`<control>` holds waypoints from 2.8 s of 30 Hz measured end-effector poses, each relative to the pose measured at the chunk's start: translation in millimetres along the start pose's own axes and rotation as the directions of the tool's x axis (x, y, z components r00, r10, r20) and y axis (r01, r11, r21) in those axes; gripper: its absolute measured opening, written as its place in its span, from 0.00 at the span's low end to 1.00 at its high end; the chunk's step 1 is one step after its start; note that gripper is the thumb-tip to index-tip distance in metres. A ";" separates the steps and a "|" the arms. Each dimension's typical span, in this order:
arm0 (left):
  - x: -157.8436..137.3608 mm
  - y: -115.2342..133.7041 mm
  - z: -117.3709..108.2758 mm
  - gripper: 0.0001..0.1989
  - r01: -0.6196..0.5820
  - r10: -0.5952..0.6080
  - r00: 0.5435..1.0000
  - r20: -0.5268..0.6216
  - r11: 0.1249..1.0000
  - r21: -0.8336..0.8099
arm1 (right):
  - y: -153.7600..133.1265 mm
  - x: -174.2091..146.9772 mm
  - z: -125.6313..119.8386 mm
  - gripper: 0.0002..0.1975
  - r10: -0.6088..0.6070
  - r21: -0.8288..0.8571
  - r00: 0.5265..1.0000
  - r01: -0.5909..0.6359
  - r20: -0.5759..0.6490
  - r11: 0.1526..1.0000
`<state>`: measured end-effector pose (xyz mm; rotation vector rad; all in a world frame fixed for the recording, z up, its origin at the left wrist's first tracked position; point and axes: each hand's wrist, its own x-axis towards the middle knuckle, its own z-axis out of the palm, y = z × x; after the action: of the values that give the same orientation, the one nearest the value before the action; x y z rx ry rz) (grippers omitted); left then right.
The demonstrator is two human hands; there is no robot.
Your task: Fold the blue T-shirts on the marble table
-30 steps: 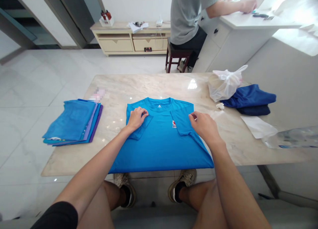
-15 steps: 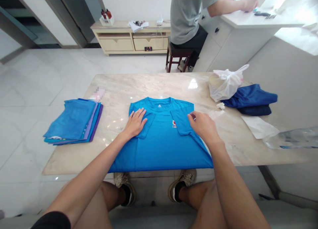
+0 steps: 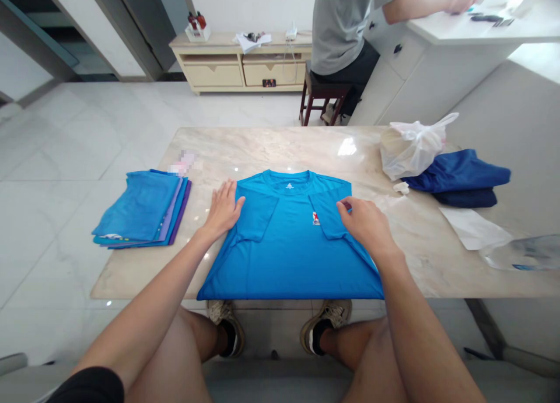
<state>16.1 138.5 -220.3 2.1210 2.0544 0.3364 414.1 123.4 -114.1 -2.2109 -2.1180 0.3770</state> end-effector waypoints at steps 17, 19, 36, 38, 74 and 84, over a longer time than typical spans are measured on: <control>-27.6 68.9 22.7 0.35 -0.183 0.179 0.976 0.120 0.983 0.019 | 39.1 3.3 -6.5 0.20 0.087 -0.029 0.996 -0.087 0.005 0.996; -20.7 67.9 24.8 0.35 -0.170 0.167 0.980 0.110 0.985 0.018 | 47.0 2.1 -6.2 0.18 0.093 -0.028 0.995 -0.093 0.026 0.995; -76.0 -4.3 -88.5 0.19 0.133 -0.121 0.984 -0.132 0.988 0.083 | 48.1 -18.8 41.1 0.09 -0.411 0.051 0.896 0.409 0.169 0.911; -72.0 -0.2 -83.6 0.20 0.096 -0.090 0.994 -0.067 0.992 0.086 | 50.4 -17.6 39.7 0.10 -0.479 0.179 0.863 0.453 0.157 0.874; -71.2 103.8 -34.8 0.18 -0.210 0.187 0.967 0.174 0.969 0.128 | -4.9 81.8 105.7 0.14 -0.379 0.184 0.895 0.425 -0.236 0.886; -70.1 87.9 -38.1 0.20 -0.199 0.176 0.972 0.158 0.969 0.145 | 62.5 97.8 96.3 0.11 0.127 0.320 0.945 -0.025 -0.300 0.947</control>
<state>88.1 63.9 -162.5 2.3646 1.8610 0.0397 457.3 204.6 -233.7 -2.0171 -1.6815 0.3090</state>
